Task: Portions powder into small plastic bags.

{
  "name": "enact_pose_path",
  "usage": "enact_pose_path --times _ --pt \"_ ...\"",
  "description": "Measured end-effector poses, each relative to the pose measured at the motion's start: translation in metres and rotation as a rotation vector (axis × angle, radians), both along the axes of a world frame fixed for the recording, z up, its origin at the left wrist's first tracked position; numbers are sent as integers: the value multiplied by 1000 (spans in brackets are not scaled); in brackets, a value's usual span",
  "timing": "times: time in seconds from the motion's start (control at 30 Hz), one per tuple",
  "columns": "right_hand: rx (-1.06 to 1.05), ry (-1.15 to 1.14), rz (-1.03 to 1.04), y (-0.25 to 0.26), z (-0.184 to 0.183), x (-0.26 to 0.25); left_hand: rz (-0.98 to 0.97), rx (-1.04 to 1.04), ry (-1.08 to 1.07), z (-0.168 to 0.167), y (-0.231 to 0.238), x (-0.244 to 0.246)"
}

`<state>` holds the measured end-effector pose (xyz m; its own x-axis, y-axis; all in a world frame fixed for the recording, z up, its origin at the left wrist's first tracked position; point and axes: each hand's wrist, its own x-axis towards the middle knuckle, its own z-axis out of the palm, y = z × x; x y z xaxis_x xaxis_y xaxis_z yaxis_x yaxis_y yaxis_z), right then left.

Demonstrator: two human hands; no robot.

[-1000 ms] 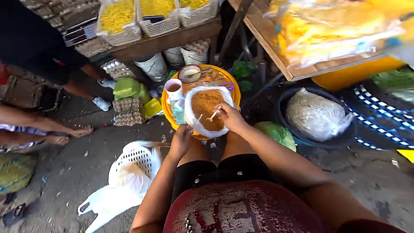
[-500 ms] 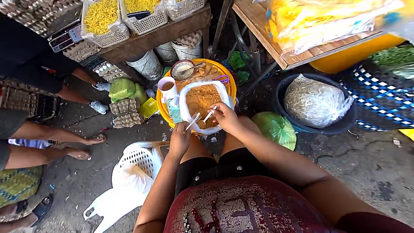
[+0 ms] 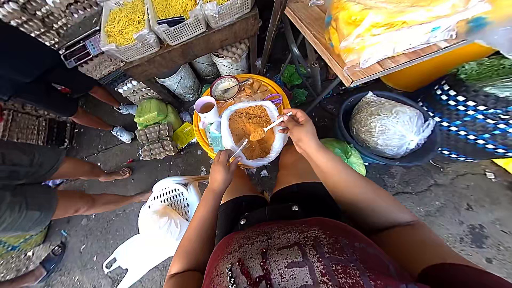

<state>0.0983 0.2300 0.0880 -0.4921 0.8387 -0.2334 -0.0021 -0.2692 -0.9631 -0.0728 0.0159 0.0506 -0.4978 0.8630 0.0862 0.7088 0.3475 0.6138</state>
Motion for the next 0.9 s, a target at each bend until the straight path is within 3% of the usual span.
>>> enact_pose_path --times 0.43,0.53,0.7,0.8,0.9 --pt "-85 107 171 -7 0 -20 20 26 -41 14 14 3" --pt "142 48 294 -22 10 -25 51 19 -152 15 20 3" --pt "869 197 410 -29 39 -17 119 144 -461 11 26 4" --pt "986 236 303 -17 56 -5 132 172 -505 8 25 4" --pt "915 165 124 0 44 -8 141 191 -518 2 21 4"
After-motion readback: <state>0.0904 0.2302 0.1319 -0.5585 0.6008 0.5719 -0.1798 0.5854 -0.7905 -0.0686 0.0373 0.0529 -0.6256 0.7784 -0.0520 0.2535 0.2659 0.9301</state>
